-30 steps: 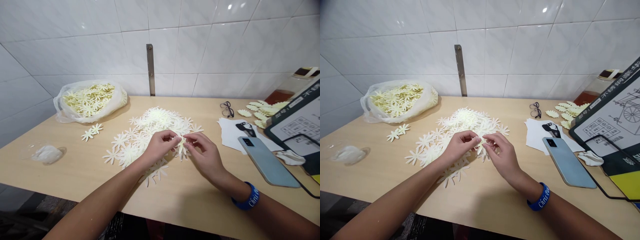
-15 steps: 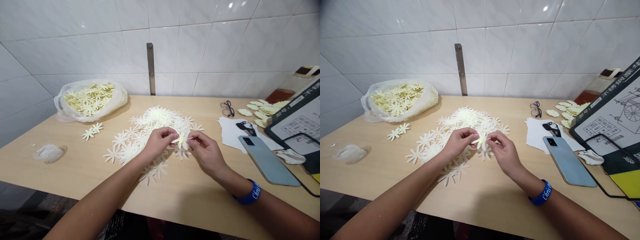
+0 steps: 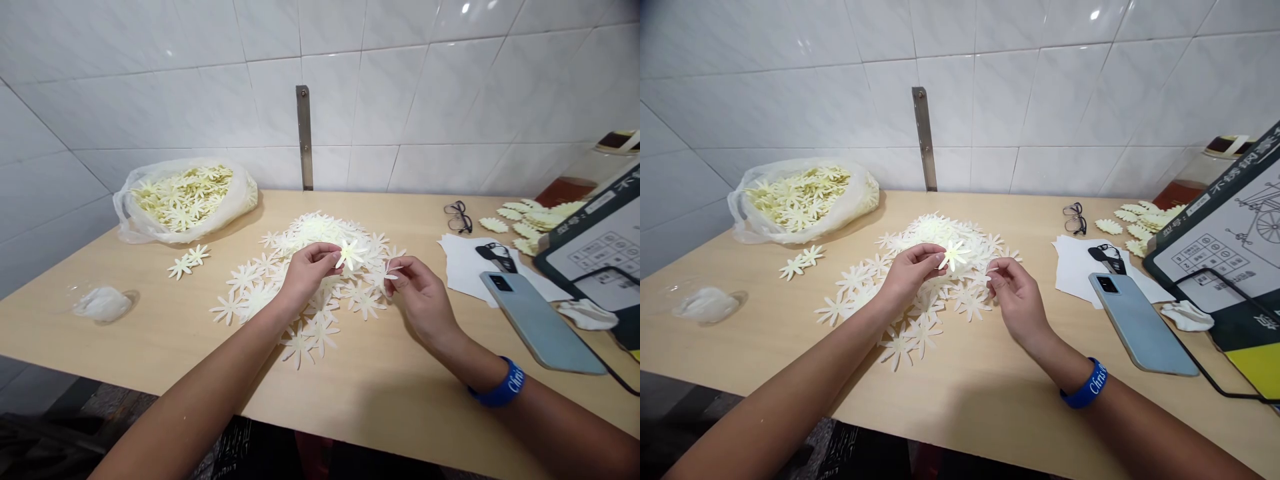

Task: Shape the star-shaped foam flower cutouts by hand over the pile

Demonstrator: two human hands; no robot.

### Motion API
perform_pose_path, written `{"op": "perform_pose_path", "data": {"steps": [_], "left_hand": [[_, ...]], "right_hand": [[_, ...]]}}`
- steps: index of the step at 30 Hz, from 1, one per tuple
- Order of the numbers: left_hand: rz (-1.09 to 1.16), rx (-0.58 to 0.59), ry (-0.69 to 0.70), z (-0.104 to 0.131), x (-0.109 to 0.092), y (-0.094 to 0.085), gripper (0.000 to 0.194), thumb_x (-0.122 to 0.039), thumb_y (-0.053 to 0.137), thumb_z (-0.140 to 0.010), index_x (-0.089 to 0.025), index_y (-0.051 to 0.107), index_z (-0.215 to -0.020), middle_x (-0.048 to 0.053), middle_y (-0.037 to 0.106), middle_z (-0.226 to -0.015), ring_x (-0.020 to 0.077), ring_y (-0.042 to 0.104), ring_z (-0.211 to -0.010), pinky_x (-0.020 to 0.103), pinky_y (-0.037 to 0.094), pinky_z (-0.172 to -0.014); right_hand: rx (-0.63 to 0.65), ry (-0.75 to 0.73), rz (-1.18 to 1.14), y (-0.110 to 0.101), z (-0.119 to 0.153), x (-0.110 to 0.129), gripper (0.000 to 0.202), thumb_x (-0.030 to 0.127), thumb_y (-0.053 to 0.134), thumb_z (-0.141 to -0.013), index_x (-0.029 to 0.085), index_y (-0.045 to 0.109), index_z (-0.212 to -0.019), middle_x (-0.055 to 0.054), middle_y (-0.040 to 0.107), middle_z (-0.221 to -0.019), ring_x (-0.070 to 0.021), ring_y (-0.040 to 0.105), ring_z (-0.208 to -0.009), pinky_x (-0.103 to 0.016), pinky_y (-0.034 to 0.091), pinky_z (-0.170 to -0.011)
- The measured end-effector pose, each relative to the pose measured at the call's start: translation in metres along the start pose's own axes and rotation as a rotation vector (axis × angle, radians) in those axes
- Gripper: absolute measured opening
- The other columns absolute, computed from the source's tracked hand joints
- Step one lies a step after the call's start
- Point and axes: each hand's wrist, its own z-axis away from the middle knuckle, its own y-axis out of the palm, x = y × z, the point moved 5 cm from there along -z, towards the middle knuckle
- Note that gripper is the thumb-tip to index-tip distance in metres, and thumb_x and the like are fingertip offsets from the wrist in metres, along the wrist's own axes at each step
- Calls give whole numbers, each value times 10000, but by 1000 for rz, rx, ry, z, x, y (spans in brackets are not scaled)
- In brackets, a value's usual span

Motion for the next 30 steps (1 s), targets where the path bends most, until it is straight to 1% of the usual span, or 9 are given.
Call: {"op": "perform_pose_path", "data": {"steps": [7, 10, 13, 15, 18, 21, 23, 26, 30], "left_hand": [[-3, -20, 0, -1, 3, 0, 178, -264, 759, -693, -124, 701, -787, 10, 646, -732, 91, 601, -669, 282, 562, -733], [-30, 0, -9, -2, 4, 2, 181, -272, 749, -701, -122, 695, -786, 8, 637, -720, 90, 593, -660, 264, 548, -698], [-85, 30, 7, 0, 2, 5, 185, -288, 738, -711, -123, 682, -773, 2, 625, -702, 86, 575, -627, 249, 525, -658], [-135, 67, 27, 2, 0, 8, 185, -299, 726, -723, -126, 673, -760, -3, 614, -683, 84, 562, -601, 243, 505, -634], [-191, 114, 45, 5, -1, 13, 202, -325, 714, -738, -133, 653, -739, -5, 604, -670, 92, 565, -592, 241, 485, -617], [-227, 134, 31, 8, 2, 16, 232, -355, 724, -728, -139, 639, -719, -4, 600, -667, 99, 566, -590, 243, 476, -611], [-265, 170, 28, 11, 3, 18, 244, -373, 730, -721, -145, 643, -715, -8, 589, -648, 99, 549, -580, 242, 460, -595], [-340, 234, 52, 15, 2, 22, 262, -408, 703, -744, -155, 653, -696, -13, 563, -601, 100, 515, -561, 237, 415, -561], [-363, 271, 81, 19, -1, 26, 260, -413, 688, -757, -163, 672, -688, -12, 554, -579, 102, 488, -554, 236, 382, -549]], "right_hand": [[61, 40, -57, 2, 0, 1, 137, 351, 560, -911, 235, 570, -841, 13, 522, -709, -149, 499, -641, -293, 438, -620], [37, 75, 91, 1, 0, -1, 168, 356, 568, -900, 221, 583, -802, 14, 511, -678, -148, 492, -630, -285, 426, -601], [-39, 75, 226, -1, 0, -1, 136, 335, 606, -870, 220, 625, -939, -6, 565, -782, -160, 539, -700, -285, 440, -627], [-52, 55, 237, 0, 1, 0, 161, 335, 596, -878, 222, 630, -987, -20, 592, -841, -167, 562, -741, -288, 454, -647], [-42, 5, 228, 3, 5, 5, 136, 342, 583, -898, 222, 631, -939, -22, 609, -843, -166, 571, -740, -292, 465, -655], [-56, -124, 290, 5, 8, 15, 105, 309, 611, -888, 230, 637, -952, -30, 615, -872, -184, 586, -802, -310, 475, -705], [-17, -199, 360, 9, 10, 20, 121, 283, 617, -885, 243, 657, -992, -31, 613, -881, -187, 581, -806, -316, 471, -709], [76, -225, 407, 14, 10, 21, 156, 273, 620, -888, 267, 683, -1030, -32, 618, -897, -180, 569, -753, -319, 464, -674], [112, -221, 387, 16, 10, 19, 91, 279, 617, -895, 270, 697, -936, -38, 628, -890, -193, 577, -756, -329, 457, -653]]}}
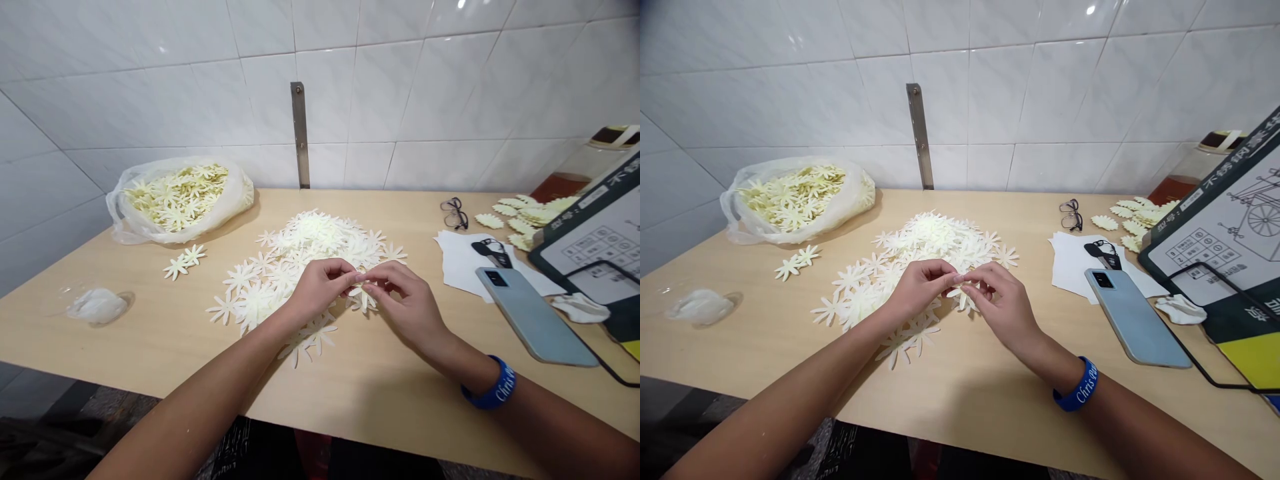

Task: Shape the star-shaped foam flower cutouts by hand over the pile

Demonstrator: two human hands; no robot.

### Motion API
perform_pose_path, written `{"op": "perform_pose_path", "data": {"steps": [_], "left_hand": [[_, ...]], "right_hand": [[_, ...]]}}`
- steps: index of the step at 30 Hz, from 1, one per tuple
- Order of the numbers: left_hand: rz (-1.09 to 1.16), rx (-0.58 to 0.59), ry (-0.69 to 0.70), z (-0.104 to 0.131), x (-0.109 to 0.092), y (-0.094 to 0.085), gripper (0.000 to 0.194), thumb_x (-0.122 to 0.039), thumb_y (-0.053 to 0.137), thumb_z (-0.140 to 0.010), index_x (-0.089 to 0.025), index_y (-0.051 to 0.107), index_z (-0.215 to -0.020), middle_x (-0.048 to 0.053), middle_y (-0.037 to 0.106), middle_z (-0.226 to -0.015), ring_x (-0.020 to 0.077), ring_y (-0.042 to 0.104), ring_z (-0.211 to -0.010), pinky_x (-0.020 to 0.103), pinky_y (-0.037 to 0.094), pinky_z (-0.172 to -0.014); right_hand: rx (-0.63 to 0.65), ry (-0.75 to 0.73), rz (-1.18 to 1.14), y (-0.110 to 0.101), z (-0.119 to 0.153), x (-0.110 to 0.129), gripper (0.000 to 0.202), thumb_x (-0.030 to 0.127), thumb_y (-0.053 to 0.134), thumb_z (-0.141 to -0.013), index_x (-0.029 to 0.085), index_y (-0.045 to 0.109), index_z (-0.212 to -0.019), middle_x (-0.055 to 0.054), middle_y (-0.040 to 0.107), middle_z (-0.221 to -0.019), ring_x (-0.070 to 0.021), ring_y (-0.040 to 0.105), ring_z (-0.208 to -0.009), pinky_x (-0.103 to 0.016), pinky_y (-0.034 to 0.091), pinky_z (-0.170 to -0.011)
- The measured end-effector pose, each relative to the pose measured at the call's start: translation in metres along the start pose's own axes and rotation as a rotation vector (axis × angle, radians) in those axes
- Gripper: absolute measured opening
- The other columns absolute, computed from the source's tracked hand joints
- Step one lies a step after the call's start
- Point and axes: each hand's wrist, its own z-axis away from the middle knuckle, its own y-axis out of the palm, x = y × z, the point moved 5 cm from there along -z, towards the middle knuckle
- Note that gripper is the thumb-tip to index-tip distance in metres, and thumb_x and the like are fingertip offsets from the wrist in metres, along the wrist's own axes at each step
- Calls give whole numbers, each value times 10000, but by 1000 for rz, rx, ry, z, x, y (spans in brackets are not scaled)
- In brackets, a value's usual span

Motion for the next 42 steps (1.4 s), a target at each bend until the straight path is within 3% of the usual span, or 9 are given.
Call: {"op": "perform_pose_path", "data": {"steps": [6, 12, 19, 28, 33, 38, 42], "left_hand": [[40, 7, 19, -2, 0, 1, 208, -373, 695, -758, -166, 700, -736, -1, 578, -614, 107, 498, -584, 243, 405, -580], [48, 23, 10, 0, 2, 1, 238, -402, 680, -770, -166, 705, -764, 25, 632, -716, 119, 531, -637, 247, 428, -601], [-33, 30, 7, 2, 4, 5, 269, -399, 640, -800, -158, 670, -686, -5, 555, -599, 104, 476, -575, 233, 369, -552], [51, 52, -8, -3, 3, 3, 157, -313, 702, -746, -165, 731, -791, 30, 661, -713, 122, 559, -633, 263, 457, -636], [38, -45, 8, -8, 8, -4, 186, -318, 674, -774, -167, 748, -854, 51, 701, -826, 117, 572, -653, 269, 487, -661], [88, -193, 40, -10, 11, -16, 196, -334, 648, -798, -179, 747, -865, 65, 708, -964, 159, 611, -834, 268, 534, -718], [109, -245, 63, -10, 8, -21, 203, -331, 649, -796, -187, 736, -909, 61, 694, -1031, 163, 615, -879, 262, 546, -724]], "right_hand": [[1, 12, 2, -1, -1, 0, 100, 244, 589, -906, 244, 641, -820, -32, 621, -837, -198, 579, -779, -327, 449, -657], [22, 40, -43, 1, -1, -2, 25, 264, 641, -873, 247, 656, -864, -24, 607, -858, -185, 557, -763, -324, 447, -676], [45, 169, -112, 5, 1, -10, 96, 323, 651, -857, 231, 676, -847, -33, 625, -852, -187, 564, -765, -302, 434, -631], [21, 287, -310, 2, -1, -18, 164, 356, 619, -865, 209, 595, -797, 1, 538, -726, -146, 485, -643, -273, 405, -569], [-46, 303, -474, -3, -4, -25, 125, 336, 614, -867, 233, 562, -821, 24, 477, -699, -135, 461, -623, -275, 427, -586], [-116, 335, -673, -6, -6, -28, 142, 357, 660, -828, 272, 548, -850, 16, 463, -800, -139, 487, -682, -269, 458, -596], [-87, 407, -726, -4, -6, -30, 196, 373, 690, -778, 274, 534, -842, 6, 477, -861, -146, 500, -715, -280, 486, -620]]}}
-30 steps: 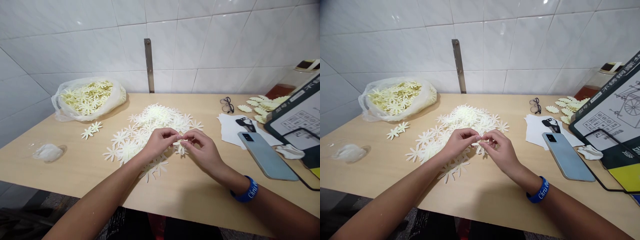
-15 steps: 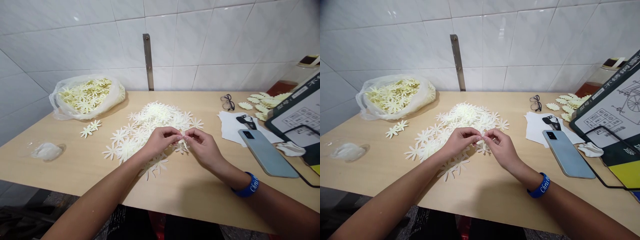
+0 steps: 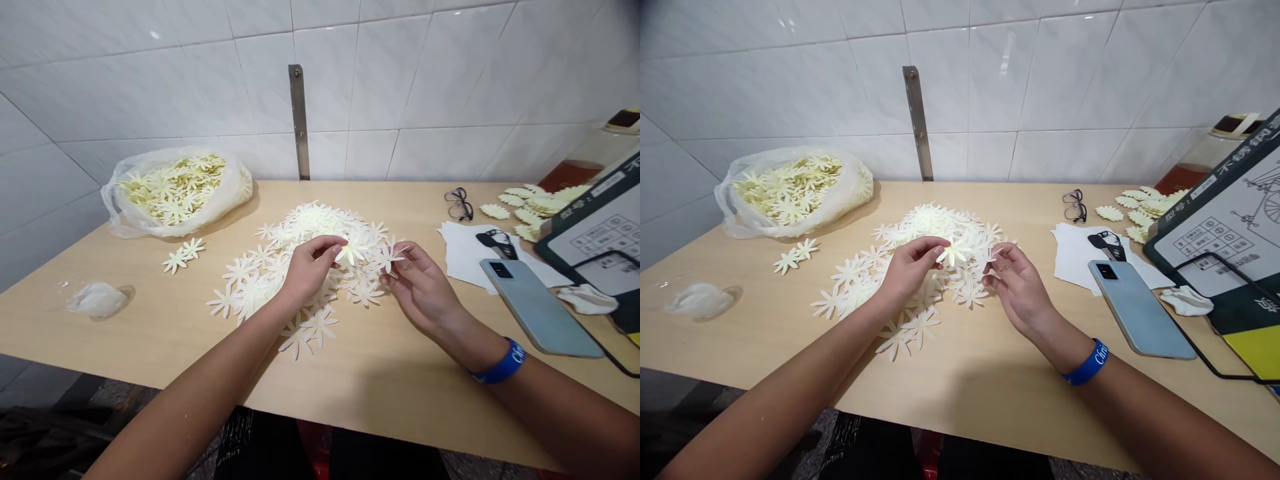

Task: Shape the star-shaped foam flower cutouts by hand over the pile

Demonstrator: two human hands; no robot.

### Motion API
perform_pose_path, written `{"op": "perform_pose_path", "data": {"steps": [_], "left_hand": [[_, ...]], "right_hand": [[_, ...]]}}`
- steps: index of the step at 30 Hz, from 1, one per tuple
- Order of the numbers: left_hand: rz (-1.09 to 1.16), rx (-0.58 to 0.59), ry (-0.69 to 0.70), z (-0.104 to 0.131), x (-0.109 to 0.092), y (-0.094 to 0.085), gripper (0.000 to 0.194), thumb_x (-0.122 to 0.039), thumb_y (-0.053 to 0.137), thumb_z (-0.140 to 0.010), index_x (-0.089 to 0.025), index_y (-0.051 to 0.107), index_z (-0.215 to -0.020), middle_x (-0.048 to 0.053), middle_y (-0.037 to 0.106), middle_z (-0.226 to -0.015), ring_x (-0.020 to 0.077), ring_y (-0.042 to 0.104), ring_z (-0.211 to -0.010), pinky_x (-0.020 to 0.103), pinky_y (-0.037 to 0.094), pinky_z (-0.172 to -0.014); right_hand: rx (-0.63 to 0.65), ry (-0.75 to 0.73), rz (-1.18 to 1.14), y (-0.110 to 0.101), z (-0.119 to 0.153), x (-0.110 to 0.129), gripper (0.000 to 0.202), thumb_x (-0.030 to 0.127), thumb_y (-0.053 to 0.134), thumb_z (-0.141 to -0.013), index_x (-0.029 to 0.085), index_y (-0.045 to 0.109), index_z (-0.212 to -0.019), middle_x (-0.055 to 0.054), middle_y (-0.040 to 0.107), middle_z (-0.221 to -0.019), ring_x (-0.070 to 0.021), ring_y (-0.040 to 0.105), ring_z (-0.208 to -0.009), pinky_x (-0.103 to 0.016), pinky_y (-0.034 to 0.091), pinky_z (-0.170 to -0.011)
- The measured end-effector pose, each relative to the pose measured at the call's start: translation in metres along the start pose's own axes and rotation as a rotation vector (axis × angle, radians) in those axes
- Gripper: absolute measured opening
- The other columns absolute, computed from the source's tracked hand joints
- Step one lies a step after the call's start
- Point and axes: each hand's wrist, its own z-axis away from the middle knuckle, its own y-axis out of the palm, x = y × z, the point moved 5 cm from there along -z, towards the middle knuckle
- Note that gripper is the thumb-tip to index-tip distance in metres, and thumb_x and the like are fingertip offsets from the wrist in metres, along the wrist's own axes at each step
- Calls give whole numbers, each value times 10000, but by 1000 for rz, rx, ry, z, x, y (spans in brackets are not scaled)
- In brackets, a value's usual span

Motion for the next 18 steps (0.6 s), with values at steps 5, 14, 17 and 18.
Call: {"op": "perform_pose_path", "data": {"steps": [5, 14, 17, 18], "left_hand": [[28, -61, 34, 0, -3, -5, 232, -311, 682, -771, -188, 699, -967, 39, 677, -914, 131, 603, -794, 265, 538, -738], [16, -59, -15, 5, -5, 1, 147, -284, 722, -720, -156, 708, -790, 18, 668, -722, 120, 596, -676, 260, 494, -686], [-8, -1, -33, 7, -6, 7, 138, -287, 711, -727, -151, 715, -753, 23, 664, -697, 124, 585, -663, 261, 483, -667], [-11, 19, -40, 8, -6, 9, 141, -289, 708, -730, -149, 714, -745, 26, 667, -701, 124, 583, -659, 261, 481, -664]], "right_hand": [[-40, 93, 59, -5, -3, -8, 148, 353, 664, -799, 248, 591, -873, -10, 540, -906, -139, 518, -721, -272, 478, -619], [-157, -174, 419, -6, 5, 7, 122, 325, 585, -884, 250, 641, -961, -3, 586, -835, -145, 529, -717, -288, 455, -651], [-95, -178, 463, 3, 8, 8, 151, 355, 609, -875, 243, 641, -970, -12, 592, -858, -155, 545, -734, -297, 465, -665], [-84, -165, 454, 4, 8, 7, 166, 364, 621, -867, 242, 636, -980, -16, 593, -871, -159, 556, -753, -299, 473, -674]]}}
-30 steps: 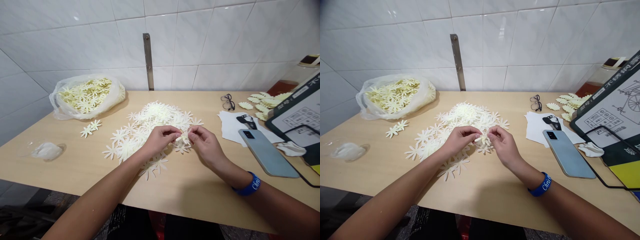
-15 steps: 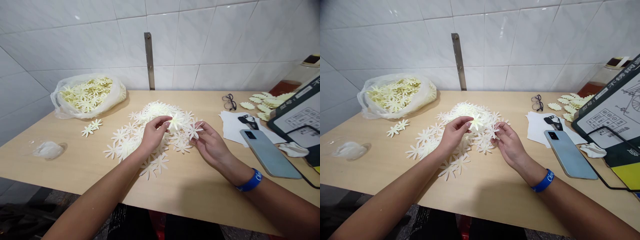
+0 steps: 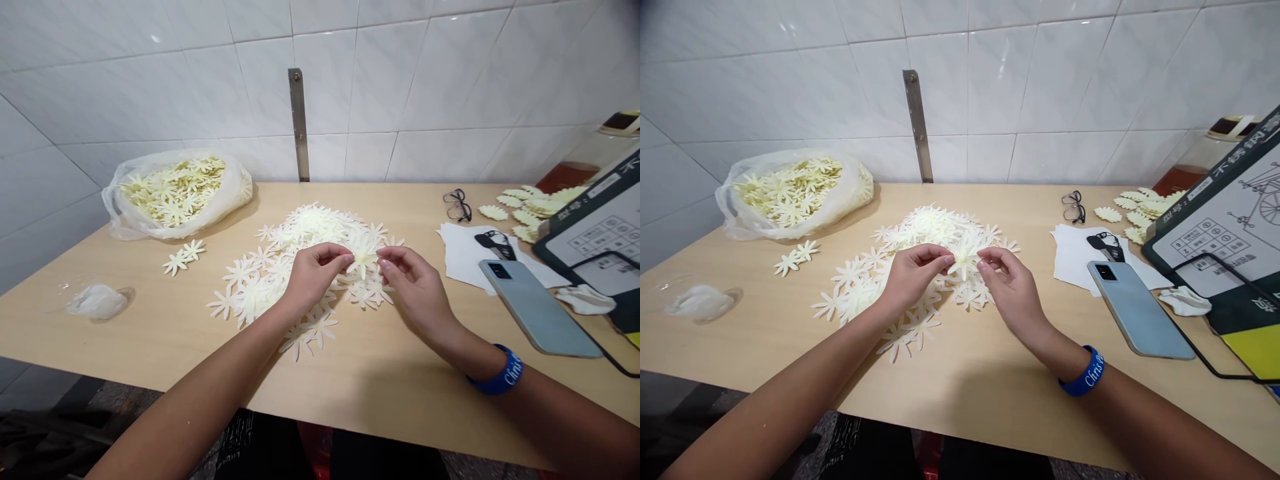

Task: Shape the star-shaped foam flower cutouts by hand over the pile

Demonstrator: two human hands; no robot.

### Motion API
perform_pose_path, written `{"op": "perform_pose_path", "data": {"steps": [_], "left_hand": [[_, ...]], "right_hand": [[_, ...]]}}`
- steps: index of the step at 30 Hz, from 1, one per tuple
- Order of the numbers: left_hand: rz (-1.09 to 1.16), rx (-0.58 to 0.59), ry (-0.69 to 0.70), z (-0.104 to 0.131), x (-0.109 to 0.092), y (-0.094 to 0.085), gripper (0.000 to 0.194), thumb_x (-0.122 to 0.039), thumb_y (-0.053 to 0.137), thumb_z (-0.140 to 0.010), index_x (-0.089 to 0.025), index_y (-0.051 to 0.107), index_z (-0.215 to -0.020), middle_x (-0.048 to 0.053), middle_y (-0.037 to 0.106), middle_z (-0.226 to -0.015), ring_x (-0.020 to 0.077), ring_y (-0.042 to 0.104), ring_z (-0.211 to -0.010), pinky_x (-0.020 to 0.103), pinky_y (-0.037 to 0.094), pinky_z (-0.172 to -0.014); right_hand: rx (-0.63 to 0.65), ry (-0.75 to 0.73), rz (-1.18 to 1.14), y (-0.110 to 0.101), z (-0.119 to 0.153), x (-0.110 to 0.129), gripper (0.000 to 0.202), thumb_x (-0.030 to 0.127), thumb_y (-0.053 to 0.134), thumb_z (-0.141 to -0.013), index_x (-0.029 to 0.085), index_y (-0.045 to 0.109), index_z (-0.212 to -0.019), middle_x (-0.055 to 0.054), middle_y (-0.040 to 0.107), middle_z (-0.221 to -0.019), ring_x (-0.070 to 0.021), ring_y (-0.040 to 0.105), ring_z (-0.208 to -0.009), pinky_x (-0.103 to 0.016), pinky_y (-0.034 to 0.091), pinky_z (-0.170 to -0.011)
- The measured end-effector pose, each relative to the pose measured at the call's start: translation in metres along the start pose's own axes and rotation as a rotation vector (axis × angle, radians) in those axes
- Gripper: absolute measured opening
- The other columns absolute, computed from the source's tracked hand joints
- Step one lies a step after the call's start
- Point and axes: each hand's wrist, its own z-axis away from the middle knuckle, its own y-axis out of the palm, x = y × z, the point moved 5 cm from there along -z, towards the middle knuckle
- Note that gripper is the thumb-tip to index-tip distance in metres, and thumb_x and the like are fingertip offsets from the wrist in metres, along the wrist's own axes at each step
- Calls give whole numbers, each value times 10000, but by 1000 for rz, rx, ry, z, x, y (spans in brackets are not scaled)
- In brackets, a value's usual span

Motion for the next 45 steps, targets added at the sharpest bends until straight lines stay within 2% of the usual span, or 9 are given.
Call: {"op": "perform_pose_path", "data": {"steps": [6, 12, 20, 23, 26, 30, 35, 40, 45], "left_hand": [[-31, 59, -22, 2, 3, 3, 175, -321, 681, -761, -147, 700, -766, 23, 644, -689, 123, 575, -656, 248, 459, -639], [-89, 110, -25, 3, 4, 5, 207, -351, 652, -781, -147, 663, -747, 8, 608, -678, 116, 542, -636, 246, 444, -623], [-215, 121, 38, 4, 5, 5, 261, -394, 611, -823, -163, 602, -700, -27, 515, -621, 97, 466, -588, 233, 395, -577], [-204, 138, 49, 5, 3, 6, 269, -403, 620, -824, -162, 618, -704, -24, 528, -613, 96, 479, -588, 231, 394, -580], [-89, 167, -15, 5, 5, 9, 257, -413, 649, -804, -160, 632, -760, -13, 581, -624, 106, 552, -583, 243, 449, -604], [-9, 173, -80, 4, 7, 11, 274, -417, 697, -761, -153, 626, -767, -15, 584, -597, 102, 568, -522, 236, 463, -553], [-11, 214, -70, 6, 6, 13, 266, -400, 725, -736, -151, 632, -727, -26, 557, -597, 73, 522, -489, 201, 407, -480], [36, 278, -91, 6, 10, 16, 249, -390, 742, -719, -158, 651, -727, -18, 586, -635, 80, 539, -529, 219, 458, -533], [34, 196, -84, -2, 10, 10, 216, -349, 749, -710, -151, 669, -741, -7, 601, -645, 88, 550, -560, 231, 489, -580]], "right_hand": [[-39, 46, -82, -1, -3, -4, 296, 367, 700, -803, 254, 595, -1056, -16, 584, -926, -165, 574, -814, -279, 495, -660], [173, 235, -281, 10, -2, -12, 230, 389, 693, -816, 211, 637, -950, 18, 562, -682, -135, 527, -598, -283, 474, -566], [318, 406, -459, 17, 2, -14, 255, 363, 749, -767, 206, 635, -933, 8, 582, -719, -130, 527, -597, -285, 463, -555], [264, 352, -344, 14, 1, -13, 308, 377, 734, -775, 230, 611, -1016, 21, 567, -714, -138, 533, -603, -297, 473, -567], [161, 129, -99, 9, 0, -2, 304, 350, 709, -796, 269, 628, -1079, -23, 610, -914, -170, 573, -768, -303, 498, -629], [179, -73, 81, 12, 5, 6, 146, 311, 657, -841, 264, 702, -972, -56, 607, -1056, -195, 575, -907, -313, 506, -710], [221, -27, -25, 15, 6, -2, 126, 321, 687, -822, 249, 710, -922, -50, 606, -998, -194, 592, -883, -312, 510, -708], [230, -6, -97, 15, 5, -3, 106, 343, 698, -809, 238, 700, -800, -53, 584, -1012, -203, 586, -911, -319, 509, -722], [137, -30, -154, 6, 0, -3, 93, 327, 669, -836, 247, 658, -789, -27, 571, -954, -196, 546, -928, -330, 474, -796]]}}
